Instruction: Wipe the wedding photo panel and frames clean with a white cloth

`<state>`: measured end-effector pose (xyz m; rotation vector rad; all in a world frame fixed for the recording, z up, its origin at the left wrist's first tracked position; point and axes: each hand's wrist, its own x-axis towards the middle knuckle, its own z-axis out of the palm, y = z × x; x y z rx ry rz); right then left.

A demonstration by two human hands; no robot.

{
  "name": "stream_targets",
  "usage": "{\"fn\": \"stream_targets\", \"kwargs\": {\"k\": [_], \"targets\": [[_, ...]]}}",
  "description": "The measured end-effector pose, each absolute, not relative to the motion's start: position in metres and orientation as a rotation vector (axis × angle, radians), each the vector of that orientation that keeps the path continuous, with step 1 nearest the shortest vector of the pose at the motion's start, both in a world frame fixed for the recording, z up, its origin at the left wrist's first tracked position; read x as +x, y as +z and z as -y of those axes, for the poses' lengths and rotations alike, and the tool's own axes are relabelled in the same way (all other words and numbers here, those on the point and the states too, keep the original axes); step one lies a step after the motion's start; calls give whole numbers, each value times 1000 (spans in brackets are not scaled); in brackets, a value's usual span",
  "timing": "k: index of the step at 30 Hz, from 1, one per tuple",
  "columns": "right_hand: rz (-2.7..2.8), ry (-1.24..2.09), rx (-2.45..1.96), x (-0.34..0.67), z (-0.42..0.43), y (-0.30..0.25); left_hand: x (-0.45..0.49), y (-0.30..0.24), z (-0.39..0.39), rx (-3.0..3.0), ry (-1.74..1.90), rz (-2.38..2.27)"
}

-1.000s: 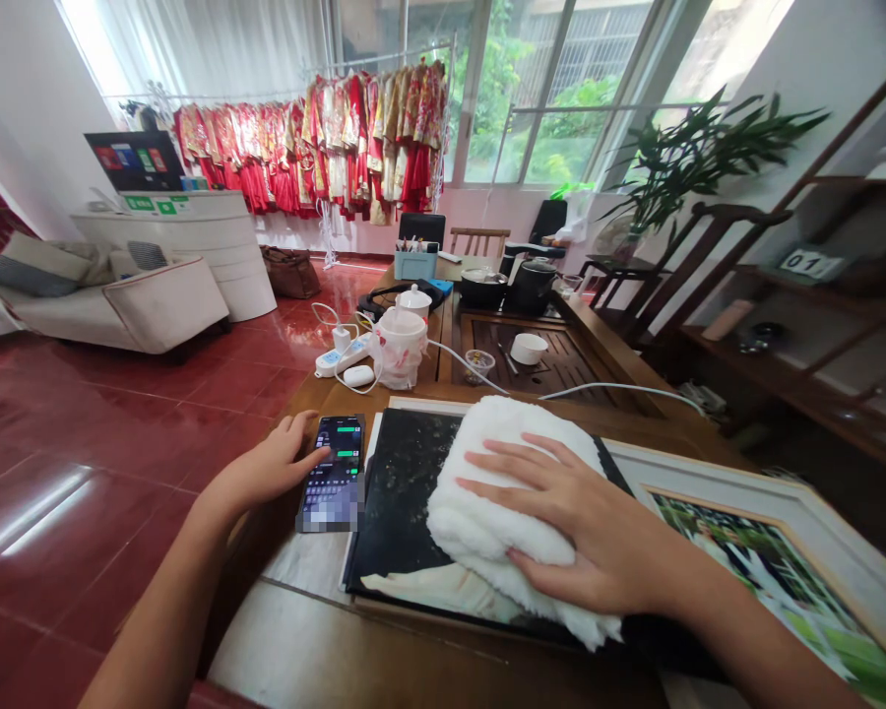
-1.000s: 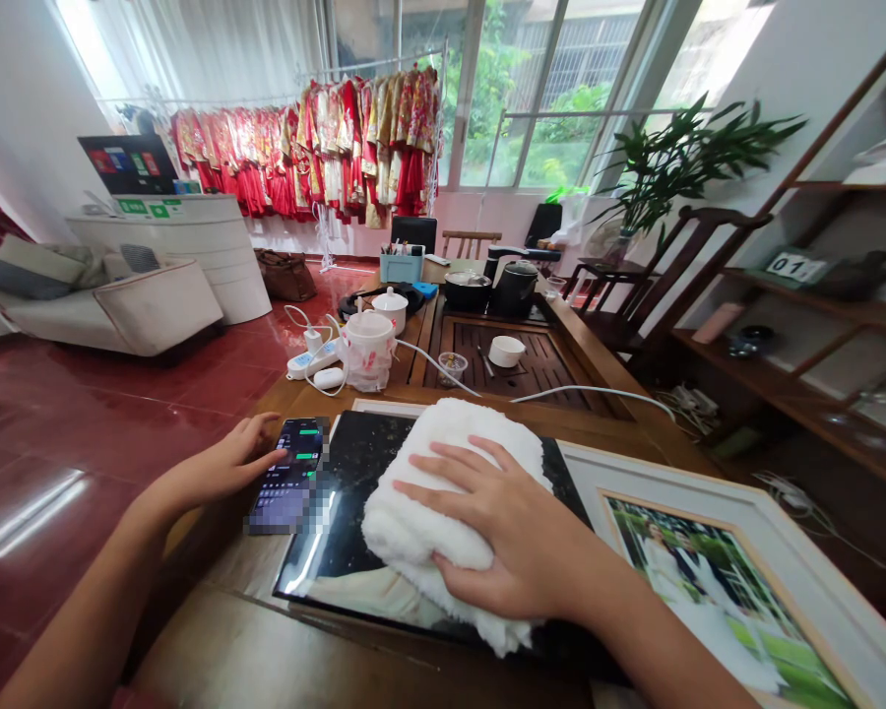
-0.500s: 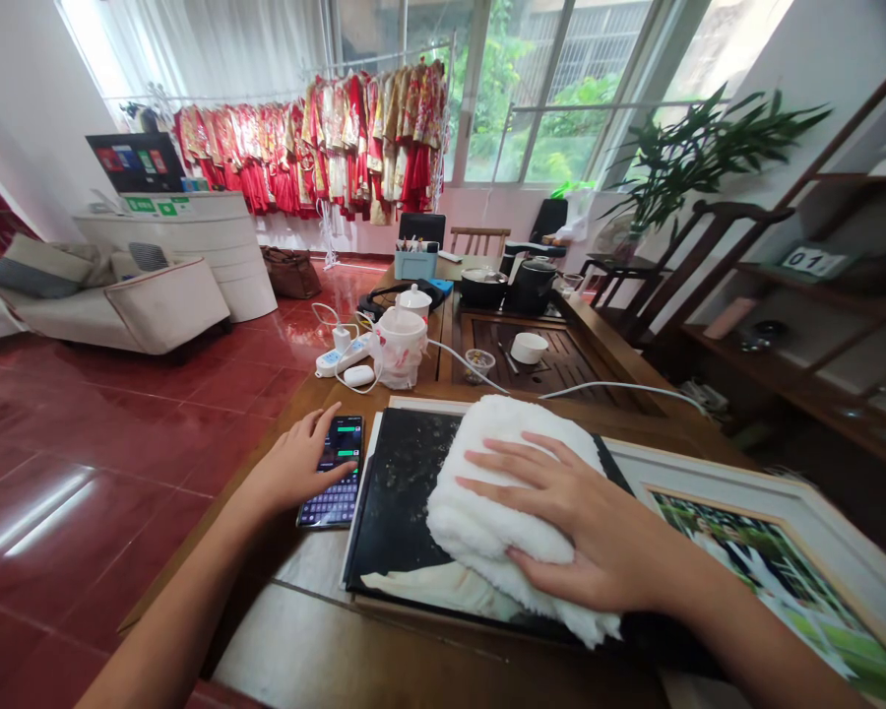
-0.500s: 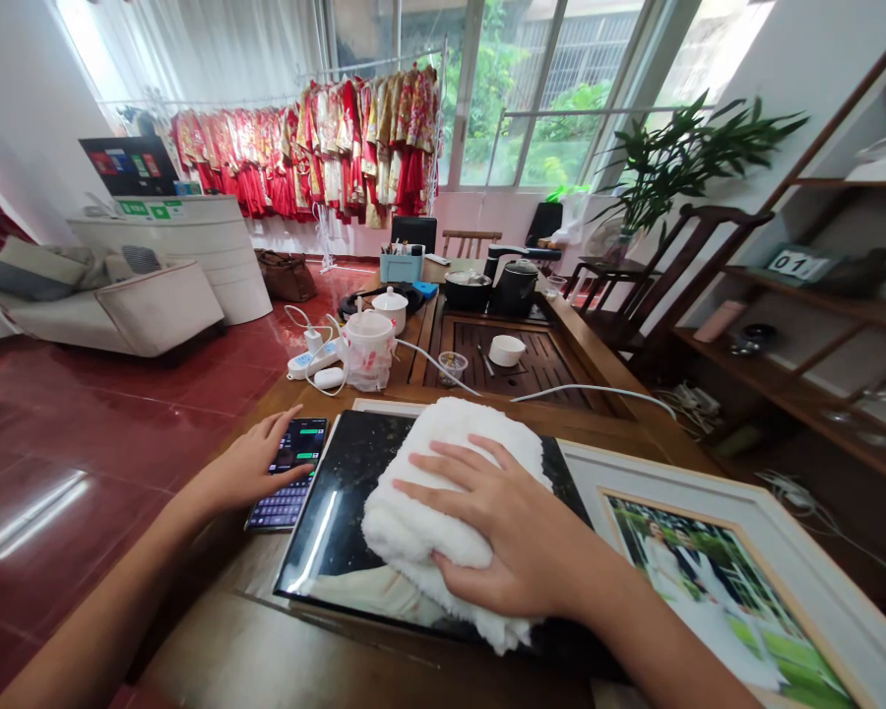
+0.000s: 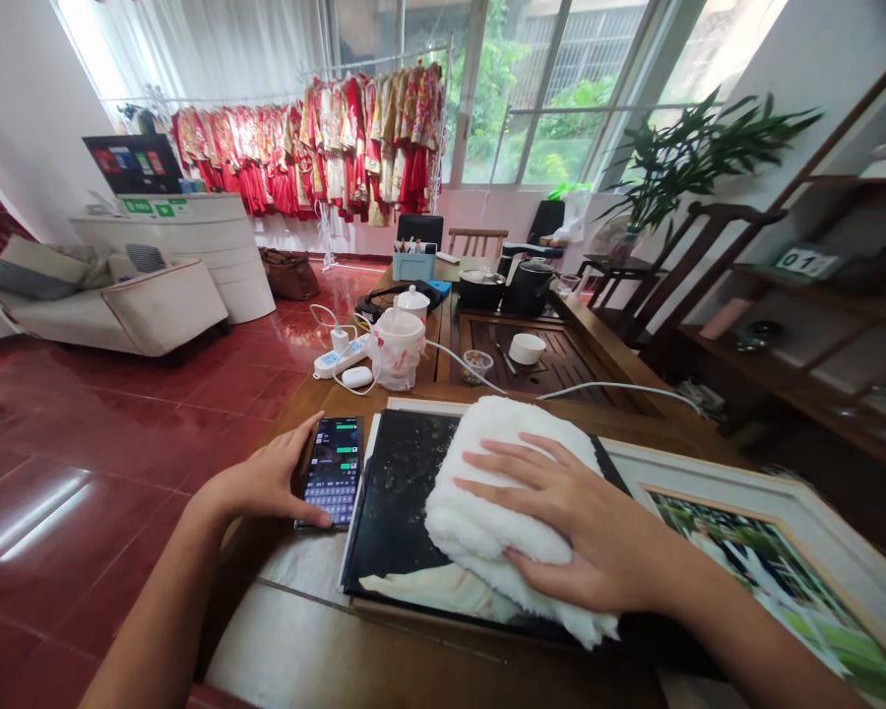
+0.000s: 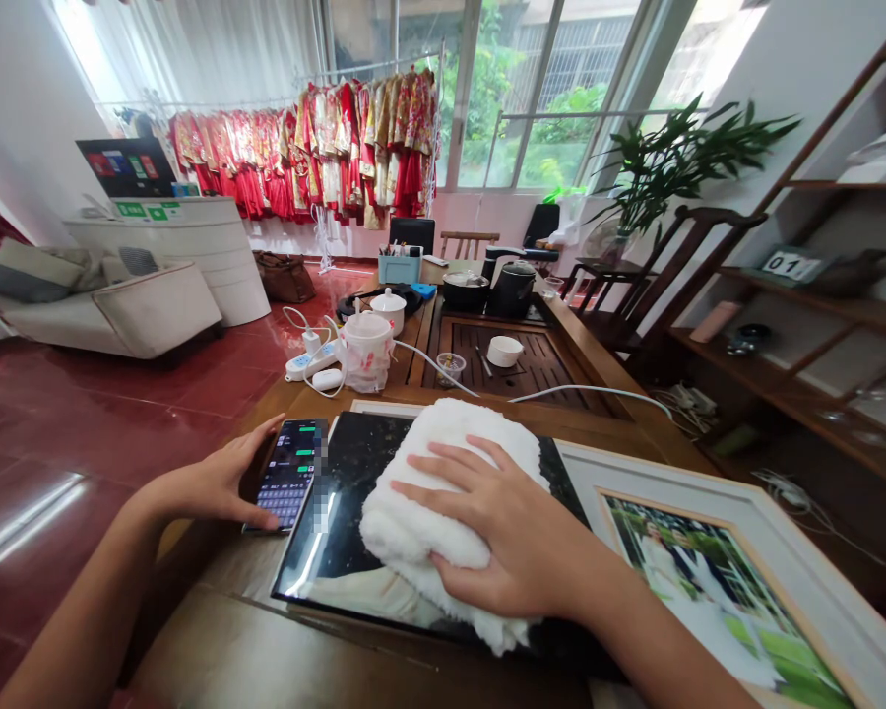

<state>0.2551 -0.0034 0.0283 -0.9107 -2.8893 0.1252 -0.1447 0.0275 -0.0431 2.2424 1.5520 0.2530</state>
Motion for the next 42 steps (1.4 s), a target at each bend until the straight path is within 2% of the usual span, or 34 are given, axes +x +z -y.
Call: {"fn": "stream_targets", "kwargs": {"k": [32, 42], "targets": [[2876, 135, -904, 256, 5, 30, -144, -54, -38, 2288, 419, -1560], [2870, 163, -947, 259, 7, 34, -78, -9, -16, 2448, 813, -1429]]}}
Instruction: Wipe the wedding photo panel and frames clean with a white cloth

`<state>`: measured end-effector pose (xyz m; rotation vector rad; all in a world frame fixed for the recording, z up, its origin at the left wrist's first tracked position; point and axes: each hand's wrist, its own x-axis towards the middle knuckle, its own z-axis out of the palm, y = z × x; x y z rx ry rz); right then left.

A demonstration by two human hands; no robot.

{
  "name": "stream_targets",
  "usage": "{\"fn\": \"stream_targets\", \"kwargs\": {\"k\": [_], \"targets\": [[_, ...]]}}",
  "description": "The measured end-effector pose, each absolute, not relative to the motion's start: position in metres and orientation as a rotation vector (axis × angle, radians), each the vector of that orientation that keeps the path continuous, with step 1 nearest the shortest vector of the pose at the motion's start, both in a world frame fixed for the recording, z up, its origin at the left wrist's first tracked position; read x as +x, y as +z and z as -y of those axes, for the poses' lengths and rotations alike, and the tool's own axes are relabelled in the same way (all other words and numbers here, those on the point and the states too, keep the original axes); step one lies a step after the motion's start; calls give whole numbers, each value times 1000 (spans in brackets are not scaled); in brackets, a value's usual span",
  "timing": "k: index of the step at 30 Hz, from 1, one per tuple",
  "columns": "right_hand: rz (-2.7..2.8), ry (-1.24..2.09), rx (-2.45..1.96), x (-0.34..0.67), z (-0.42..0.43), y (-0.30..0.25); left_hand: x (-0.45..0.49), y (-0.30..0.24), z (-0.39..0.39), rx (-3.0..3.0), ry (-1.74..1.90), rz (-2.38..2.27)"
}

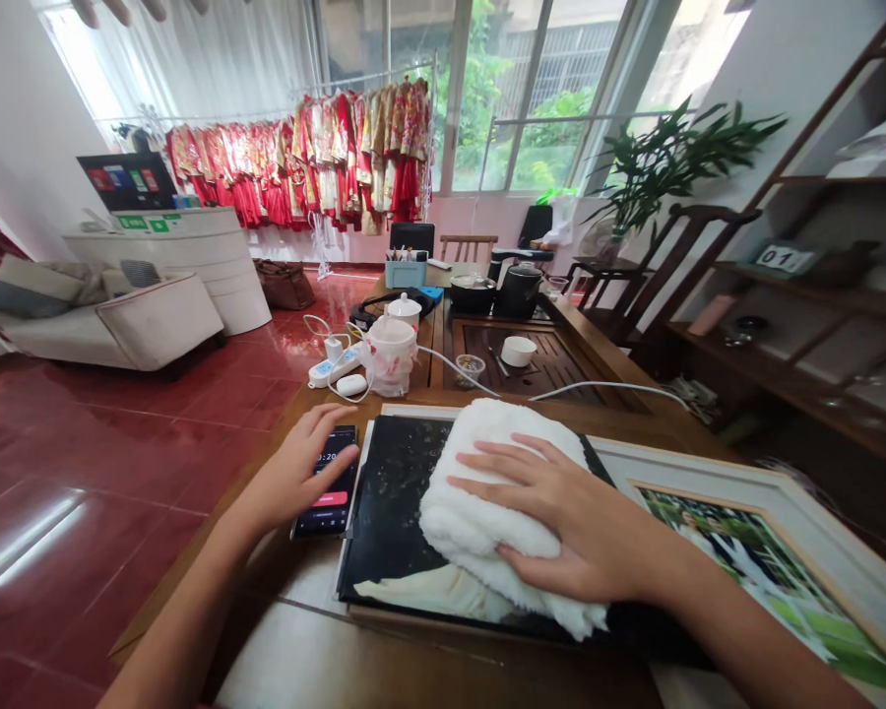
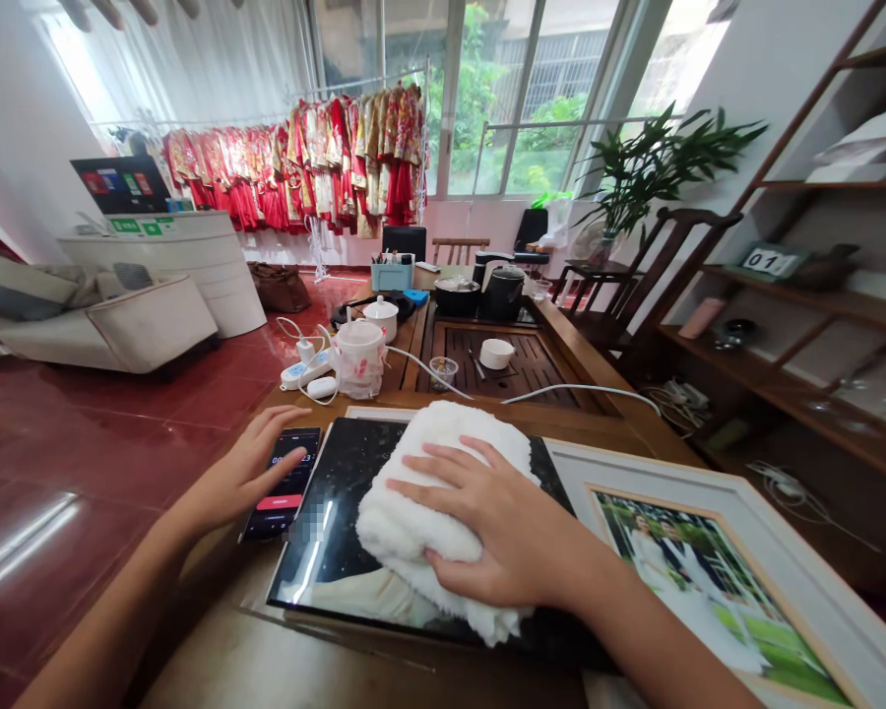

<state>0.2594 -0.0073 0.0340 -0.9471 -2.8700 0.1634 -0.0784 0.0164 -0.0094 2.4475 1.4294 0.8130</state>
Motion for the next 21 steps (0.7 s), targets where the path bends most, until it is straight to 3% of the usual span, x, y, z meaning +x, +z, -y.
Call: {"fn": "stream_targets", "kwargs": {"k": [8, 14, 21], "targets": [[2759, 32, -1102, 278, 1, 39, -18, 10, 2, 2599, 533, -1132], [2696, -102, -1198, 284, -7, 30, -13, 7, 2, 2581, 529, -1150], [2802, 22, -1100, 270, 0, 32, -8, -9, 8, 2531, 575, -1230]]}}
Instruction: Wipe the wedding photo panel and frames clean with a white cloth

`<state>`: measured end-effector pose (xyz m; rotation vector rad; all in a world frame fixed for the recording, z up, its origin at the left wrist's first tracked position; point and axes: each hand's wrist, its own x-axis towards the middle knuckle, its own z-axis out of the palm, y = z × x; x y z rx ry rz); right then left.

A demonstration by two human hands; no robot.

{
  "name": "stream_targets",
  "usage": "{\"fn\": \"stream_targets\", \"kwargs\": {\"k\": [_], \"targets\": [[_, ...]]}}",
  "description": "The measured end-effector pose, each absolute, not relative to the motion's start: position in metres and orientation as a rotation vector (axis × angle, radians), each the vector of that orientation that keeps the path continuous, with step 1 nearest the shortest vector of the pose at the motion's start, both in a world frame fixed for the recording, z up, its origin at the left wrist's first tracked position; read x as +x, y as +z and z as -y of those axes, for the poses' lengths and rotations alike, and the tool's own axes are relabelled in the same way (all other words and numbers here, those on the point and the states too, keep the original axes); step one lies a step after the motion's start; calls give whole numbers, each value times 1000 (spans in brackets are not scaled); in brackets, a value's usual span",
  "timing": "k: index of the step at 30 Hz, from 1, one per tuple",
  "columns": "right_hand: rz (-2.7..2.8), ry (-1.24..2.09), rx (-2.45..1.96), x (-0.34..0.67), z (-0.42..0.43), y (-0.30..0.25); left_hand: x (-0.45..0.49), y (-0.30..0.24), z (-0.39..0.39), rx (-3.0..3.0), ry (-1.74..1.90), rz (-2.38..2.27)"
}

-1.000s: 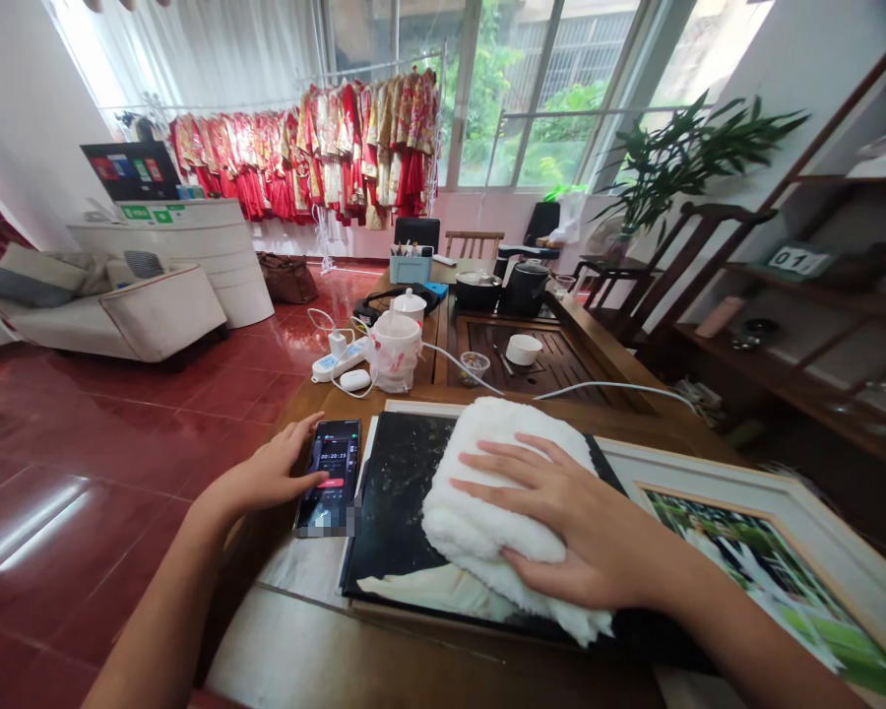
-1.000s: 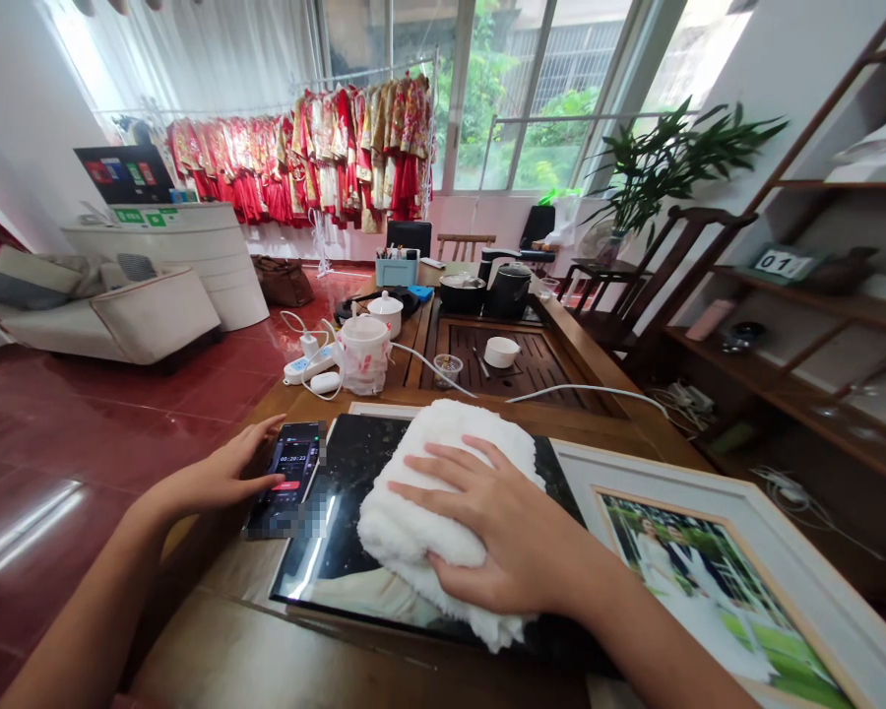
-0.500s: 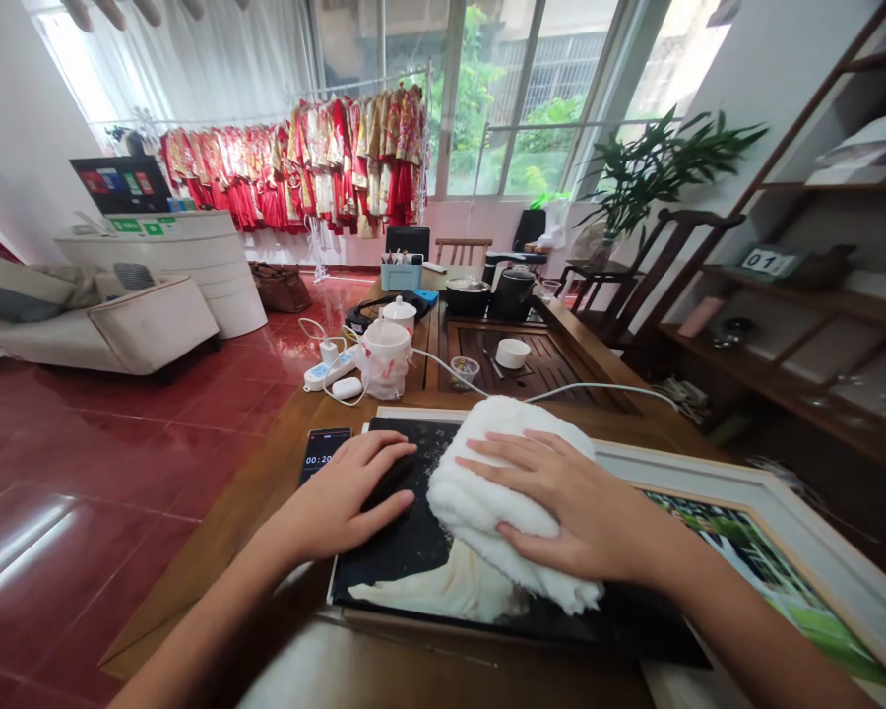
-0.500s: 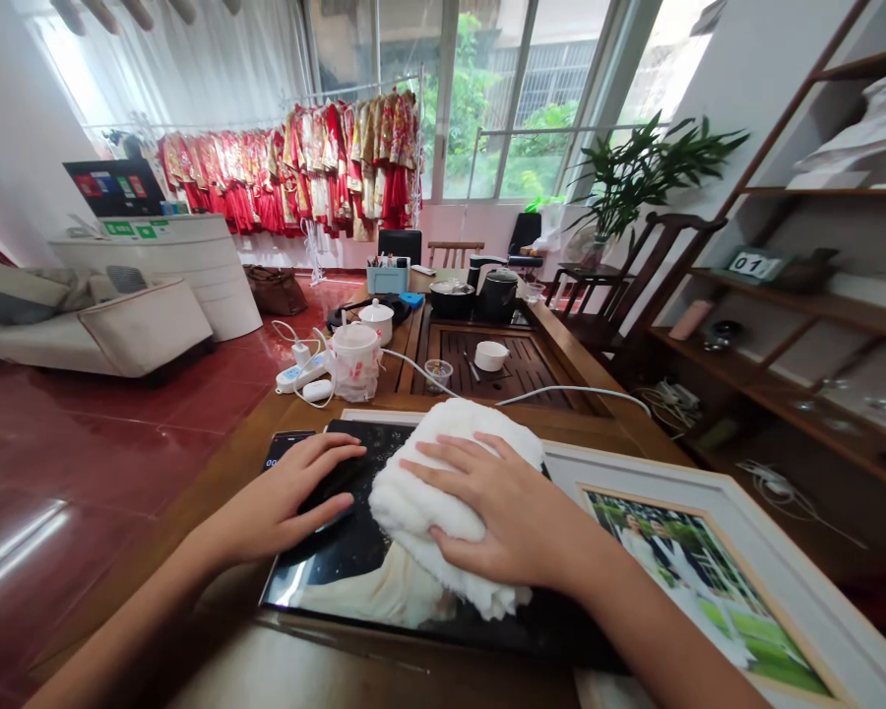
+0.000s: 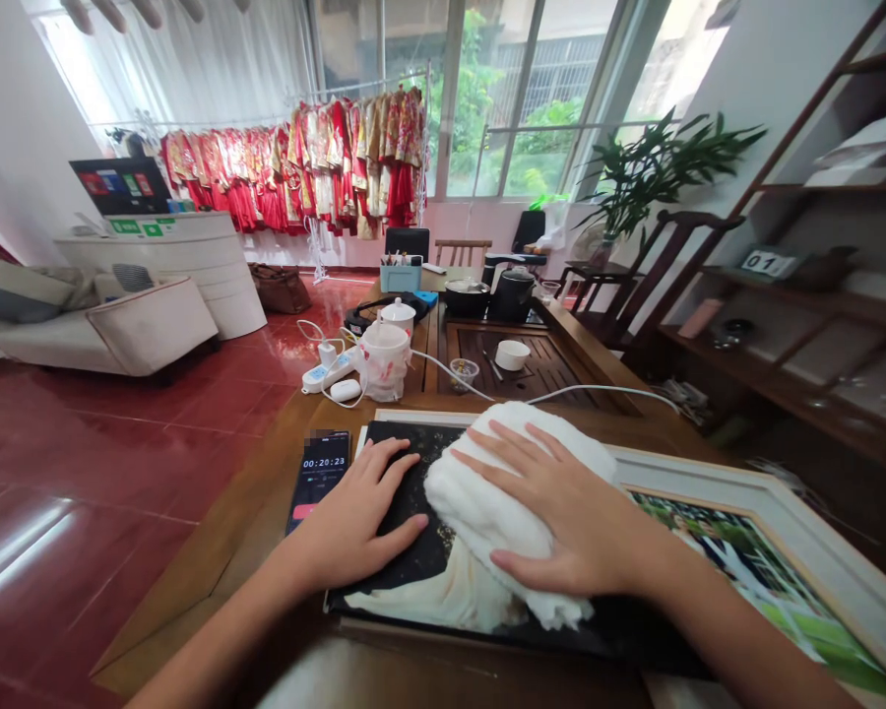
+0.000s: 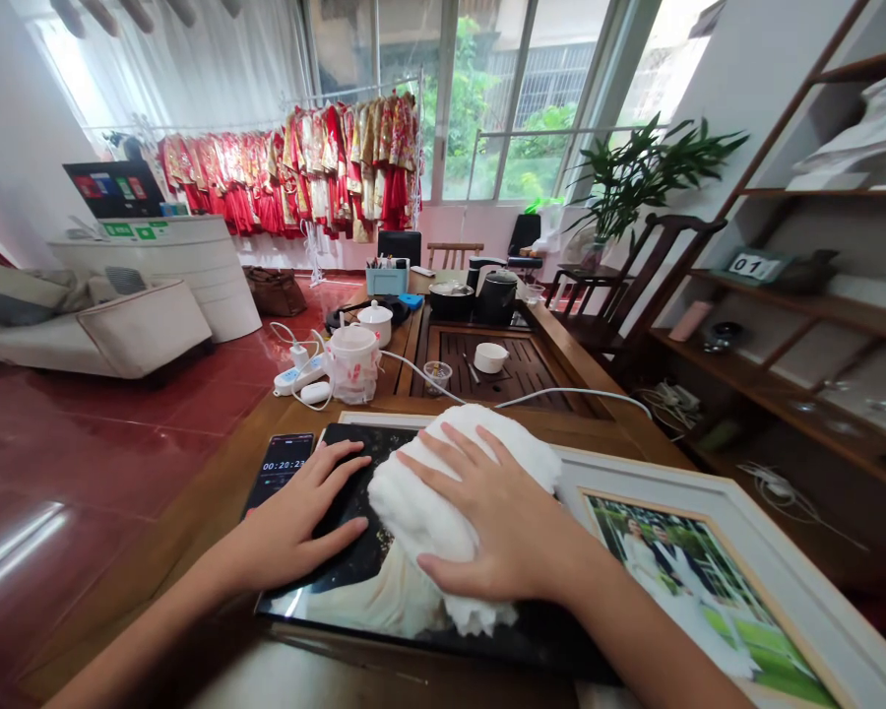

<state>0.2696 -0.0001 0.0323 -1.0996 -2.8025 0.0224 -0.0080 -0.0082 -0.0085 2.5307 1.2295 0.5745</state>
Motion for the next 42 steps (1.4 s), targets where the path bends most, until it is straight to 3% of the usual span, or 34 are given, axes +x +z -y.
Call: {"fn": "stream_targets", "kwargs": {"k": [6, 13, 23, 33, 42], "targets": [[2840, 121, -979, 262, 0, 37, -12, -13, 8, 2514, 619, -1185], [2748, -7, -1111, 284, -17, 31, -17, -14, 9, 2498, 618, -1183], [2896, 181, -939, 253, 9, 41, -18, -20, 9, 2511, 626, -1155], [2763, 32, -1080, 282, -16, 32, -20, -16, 11, 2504, 669, -1162], [2911, 174, -926, 252, 7, 39, -20, -19, 9, 2539, 609, -1154]]}}
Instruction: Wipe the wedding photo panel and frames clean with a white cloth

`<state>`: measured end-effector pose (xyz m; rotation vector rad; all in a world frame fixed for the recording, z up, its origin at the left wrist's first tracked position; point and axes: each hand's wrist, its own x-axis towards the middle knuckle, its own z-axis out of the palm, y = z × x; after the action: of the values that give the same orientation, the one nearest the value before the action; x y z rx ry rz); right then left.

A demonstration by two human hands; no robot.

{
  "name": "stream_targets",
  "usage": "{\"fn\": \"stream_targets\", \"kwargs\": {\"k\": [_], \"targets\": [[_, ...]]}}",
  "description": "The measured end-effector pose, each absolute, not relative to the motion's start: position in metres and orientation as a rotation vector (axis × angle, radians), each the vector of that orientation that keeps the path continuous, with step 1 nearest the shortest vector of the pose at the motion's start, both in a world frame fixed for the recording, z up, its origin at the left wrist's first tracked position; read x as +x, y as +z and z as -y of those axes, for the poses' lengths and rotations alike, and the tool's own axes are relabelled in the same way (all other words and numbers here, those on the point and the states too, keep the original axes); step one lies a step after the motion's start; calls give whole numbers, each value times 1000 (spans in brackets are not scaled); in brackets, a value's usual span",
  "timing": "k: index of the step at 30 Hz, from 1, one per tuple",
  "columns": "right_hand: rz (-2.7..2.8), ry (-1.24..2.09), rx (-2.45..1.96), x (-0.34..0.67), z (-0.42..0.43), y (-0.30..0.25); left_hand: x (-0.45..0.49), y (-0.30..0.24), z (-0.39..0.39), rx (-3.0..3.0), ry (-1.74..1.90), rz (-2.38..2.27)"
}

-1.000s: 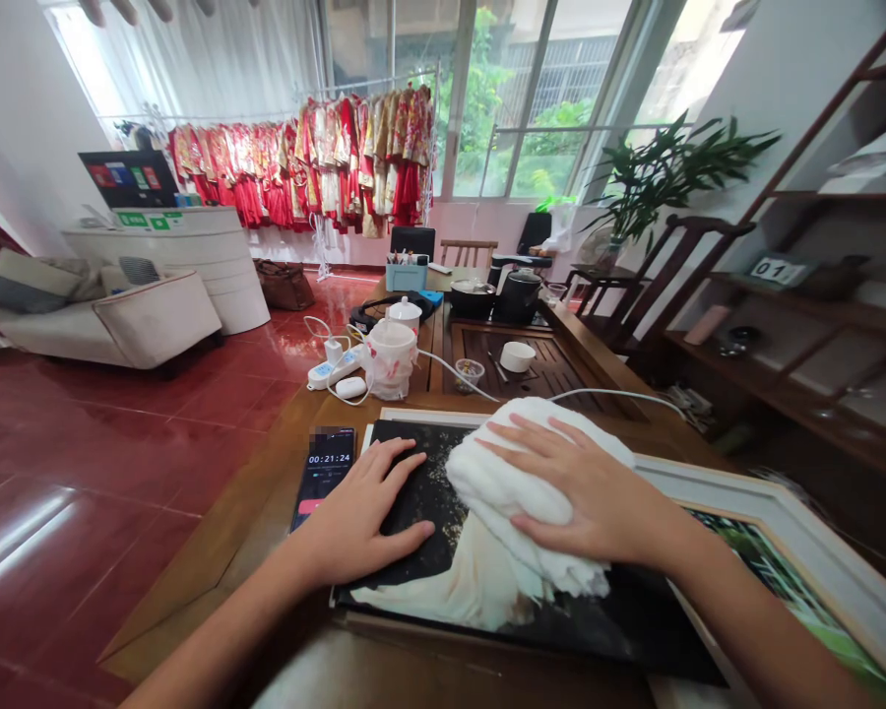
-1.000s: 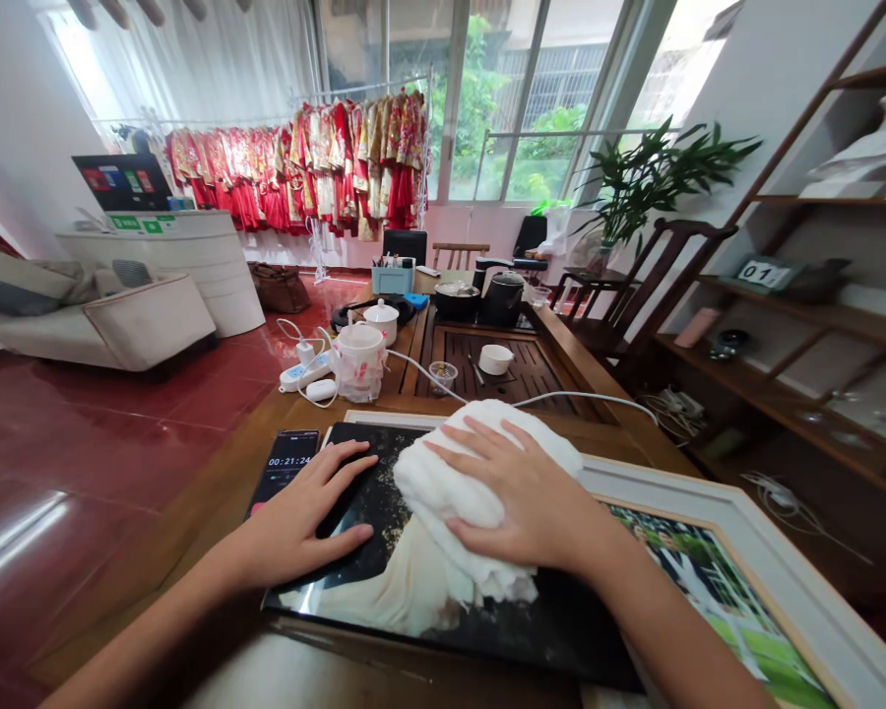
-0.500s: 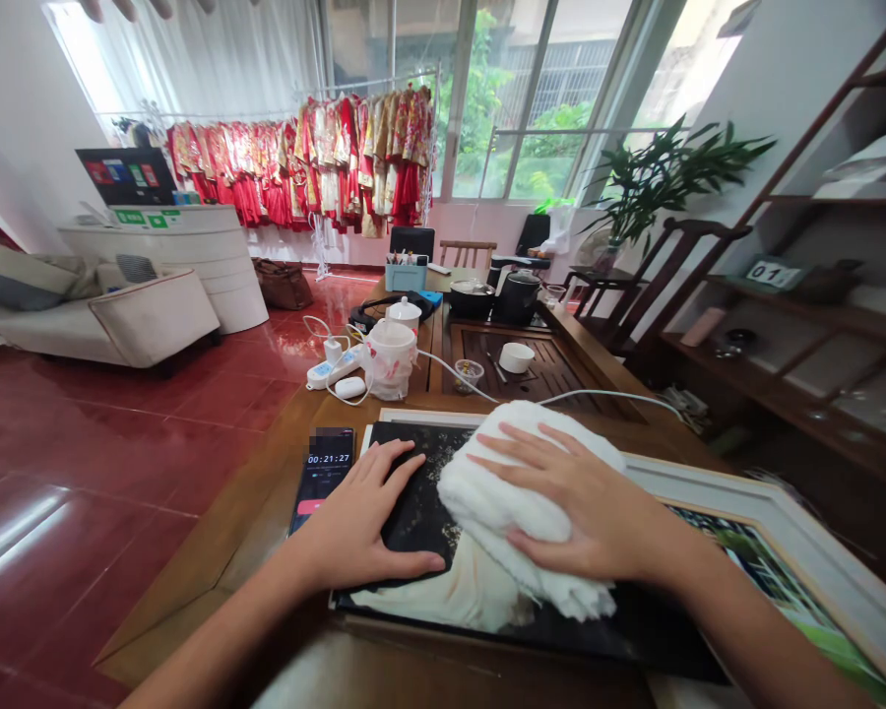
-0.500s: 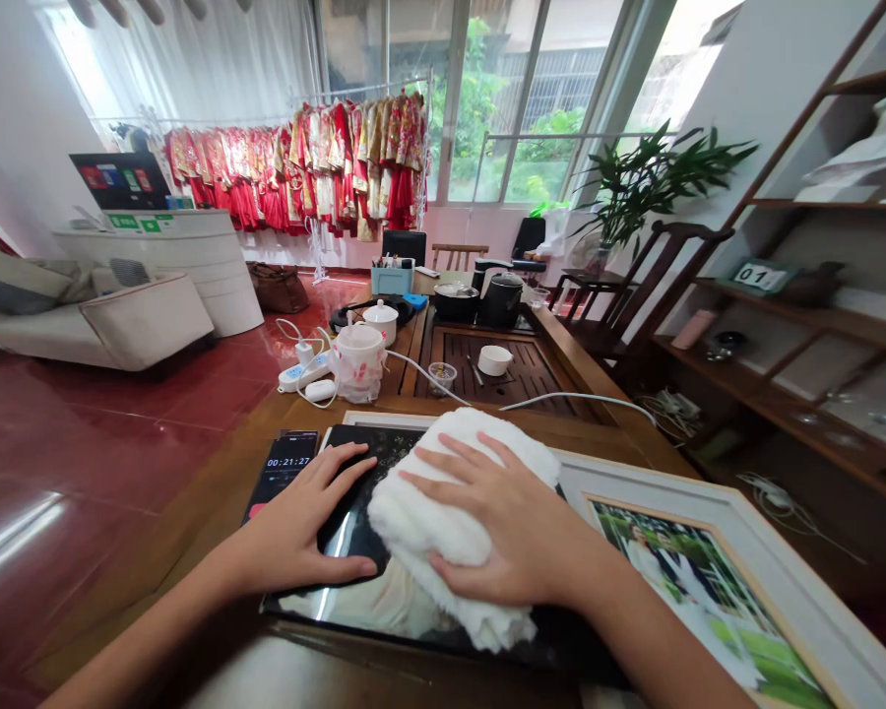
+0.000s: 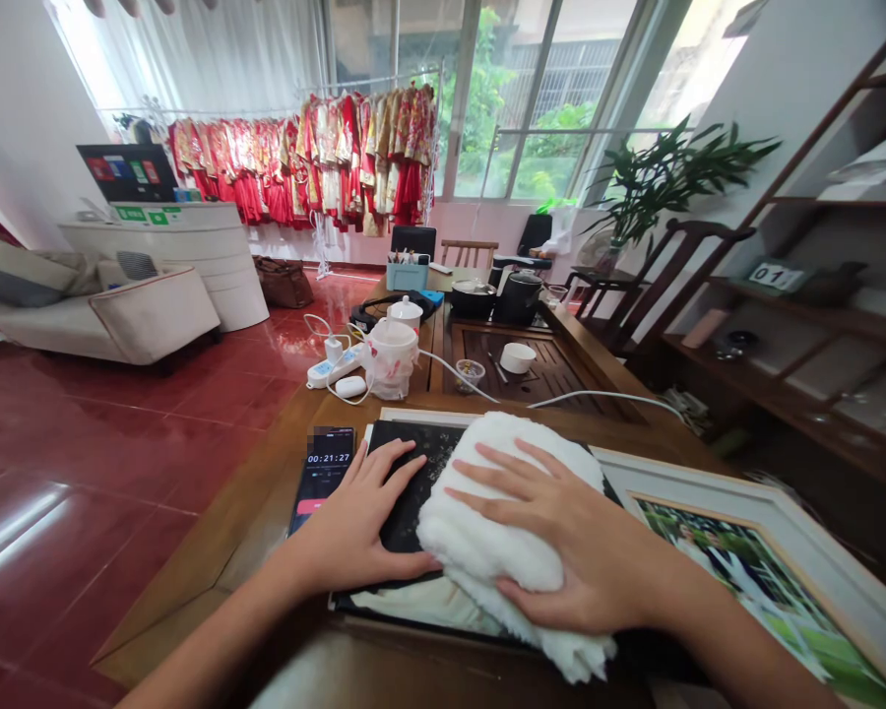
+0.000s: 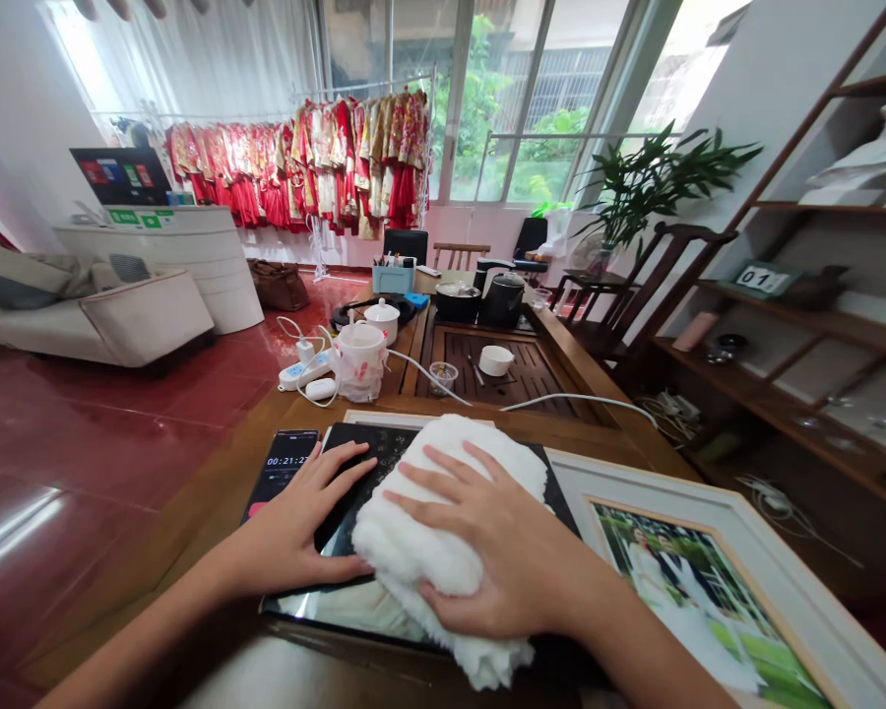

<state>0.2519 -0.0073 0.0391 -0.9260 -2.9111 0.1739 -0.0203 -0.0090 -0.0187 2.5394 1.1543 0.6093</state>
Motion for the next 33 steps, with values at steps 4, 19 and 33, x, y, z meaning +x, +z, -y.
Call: {"fn": "stream_targets", "kwargs": {"k": [4, 19, 33], "targets": [[2860, 118, -1028, 264, -3, 35, -20, -18, 9, 2516, 607, -1165], [2912, 114, -983, 254, 5, 37, -20, -17, 11, 2504, 606, -1180], [2872, 75, -1003, 259, 3, 35, -20, -16, 11, 2503, 594, -1186]]}}
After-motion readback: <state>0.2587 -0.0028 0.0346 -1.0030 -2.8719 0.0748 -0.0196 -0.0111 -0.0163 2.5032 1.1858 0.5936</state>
